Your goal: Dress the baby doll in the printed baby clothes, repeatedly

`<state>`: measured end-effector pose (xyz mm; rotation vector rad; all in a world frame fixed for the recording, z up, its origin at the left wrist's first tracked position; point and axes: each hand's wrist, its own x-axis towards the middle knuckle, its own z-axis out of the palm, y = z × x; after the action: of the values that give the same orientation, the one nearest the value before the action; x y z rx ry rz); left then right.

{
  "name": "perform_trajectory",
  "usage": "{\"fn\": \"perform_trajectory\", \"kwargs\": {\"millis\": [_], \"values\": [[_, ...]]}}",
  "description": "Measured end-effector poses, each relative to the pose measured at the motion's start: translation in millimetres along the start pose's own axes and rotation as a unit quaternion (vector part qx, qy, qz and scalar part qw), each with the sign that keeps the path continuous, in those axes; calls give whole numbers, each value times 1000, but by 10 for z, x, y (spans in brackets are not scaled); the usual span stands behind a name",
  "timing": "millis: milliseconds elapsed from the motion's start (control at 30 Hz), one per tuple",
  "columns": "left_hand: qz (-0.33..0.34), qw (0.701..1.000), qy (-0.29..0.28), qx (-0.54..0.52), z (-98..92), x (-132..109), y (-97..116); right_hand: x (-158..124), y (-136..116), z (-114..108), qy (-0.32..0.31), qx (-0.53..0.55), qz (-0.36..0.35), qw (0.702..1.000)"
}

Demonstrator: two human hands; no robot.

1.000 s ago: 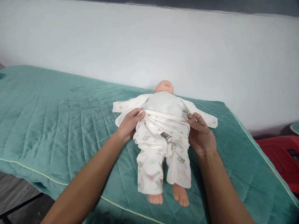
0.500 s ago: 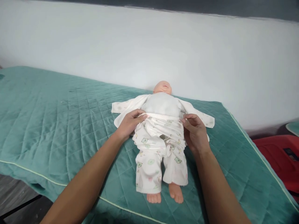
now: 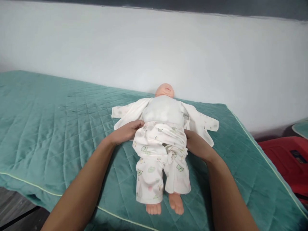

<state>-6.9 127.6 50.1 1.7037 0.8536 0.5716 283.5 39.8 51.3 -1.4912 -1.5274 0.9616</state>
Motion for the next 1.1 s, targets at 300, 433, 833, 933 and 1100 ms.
{"fn": "perform_trajectory", "kwargs": {"millis": [300,433,833,933,1100], "values": [[50,997,-27,56,-34,-32,85,-30,-64,-26,-99,16,54,994],[64,996,-36,57,-41,-51,63,-48,-126,-9,-120,23,99,988],[49,994,96,-20,-1,-22,84,-32,-172,-108,93,1,-14,996],[69,995,77,11,44,-9,100,-42,-207,-44,58,-28,-86,994],[155,975,86,133,76,16,81,-29,-185,-7,30,-99,-136,985]]}}
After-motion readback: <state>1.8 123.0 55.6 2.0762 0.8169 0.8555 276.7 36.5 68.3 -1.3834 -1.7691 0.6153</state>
